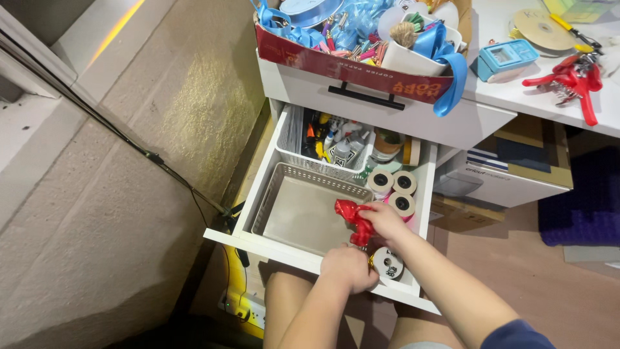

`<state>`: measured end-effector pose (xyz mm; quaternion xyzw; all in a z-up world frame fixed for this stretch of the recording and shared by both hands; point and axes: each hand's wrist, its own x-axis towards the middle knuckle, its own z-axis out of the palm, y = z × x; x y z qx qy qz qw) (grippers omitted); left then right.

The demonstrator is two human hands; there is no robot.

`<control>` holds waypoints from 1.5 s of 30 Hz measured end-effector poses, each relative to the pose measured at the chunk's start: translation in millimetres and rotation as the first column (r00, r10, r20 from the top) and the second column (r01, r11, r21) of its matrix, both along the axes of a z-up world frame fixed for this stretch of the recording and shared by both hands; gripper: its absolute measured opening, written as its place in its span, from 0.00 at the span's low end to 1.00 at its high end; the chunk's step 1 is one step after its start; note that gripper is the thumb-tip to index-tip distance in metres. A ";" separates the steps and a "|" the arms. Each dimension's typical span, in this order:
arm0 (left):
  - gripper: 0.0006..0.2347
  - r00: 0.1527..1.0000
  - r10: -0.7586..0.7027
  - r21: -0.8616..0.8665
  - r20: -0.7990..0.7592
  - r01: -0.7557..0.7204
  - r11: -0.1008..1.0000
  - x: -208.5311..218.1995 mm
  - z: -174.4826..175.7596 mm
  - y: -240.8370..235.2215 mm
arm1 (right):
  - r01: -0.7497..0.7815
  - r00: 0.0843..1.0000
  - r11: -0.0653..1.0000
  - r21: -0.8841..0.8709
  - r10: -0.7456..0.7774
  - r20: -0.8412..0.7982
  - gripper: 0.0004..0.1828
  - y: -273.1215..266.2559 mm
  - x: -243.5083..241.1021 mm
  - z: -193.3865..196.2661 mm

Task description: The person organizes craft supplies by moving items from a cardboard box on the desk into a white drawer. They handle a purple stapler, red and blue ribbons, and spools of twine, placing them into the drawer alongside existing items.

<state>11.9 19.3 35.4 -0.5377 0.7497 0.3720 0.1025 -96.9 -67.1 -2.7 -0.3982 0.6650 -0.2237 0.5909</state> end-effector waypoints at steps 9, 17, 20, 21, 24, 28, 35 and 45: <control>0.21 1.000 0.026 0.041 -0.016 -0.025 0.999 0.6 1.3 -0.1 | -0.686 0.540 0.718 0.119 0.612 -0.578 0.14 -0.3 21.4 -92.2; 0.21 1.000 0.005 0.050 0.027 -0.007 0.999 -1.4 -3.4 0.7 | -0.838 0.321 0.502 0.213 0.770 -0.551 0.25 0.6 15.6 -140.0; 0.21 0.999 0.031 0.050 0.021 -0.032 0.998 -1.8 -2.8 0.5 | -0.864 0.206 0.439 0.248 0.756 -0.621 0.17 3.0 28.2 -88.3; 0.20 0.998 0.058 0.052 0.016 -0.058 0.997 -1.5 -3.5 1.3 | -0.853 0.123 0.414 0.316 0.750 -0.650 0.20 5.7 34.9 -62.0; 0.19 0.998 0.063 0.066 -0.016 -0.062 0.996 0.9 4.5 0.0 | -0.894 0.063 0.380 0.237 0.631 -0.773 0.09 -0.6 34.6 -71.8; 0.19 1.000 0.017 0.067 0.006 -0.018 0.998 0.2 5.7 -0.9 | -0.967 -0.099 0.128 0.219 0.603 -0.791 0.25 -2.2 38.7 -64.3; 0.21 1.000 -0.004 0.026 -0.010 0.004 1.000 0.3 1.9 -1.0 | -0.838 -0.511 -0.016 0.545 0.375 -0.774 0.23 -5.9 30.4 -130.8; 0.20 1.000 -0.012 -0.012 -0.027 0.012 1.000 -0.7 -3.5 1.0 | -0.894 0.024 0.293 0.339 0.786 -0.618 0.24 8.0 6.0 -55.3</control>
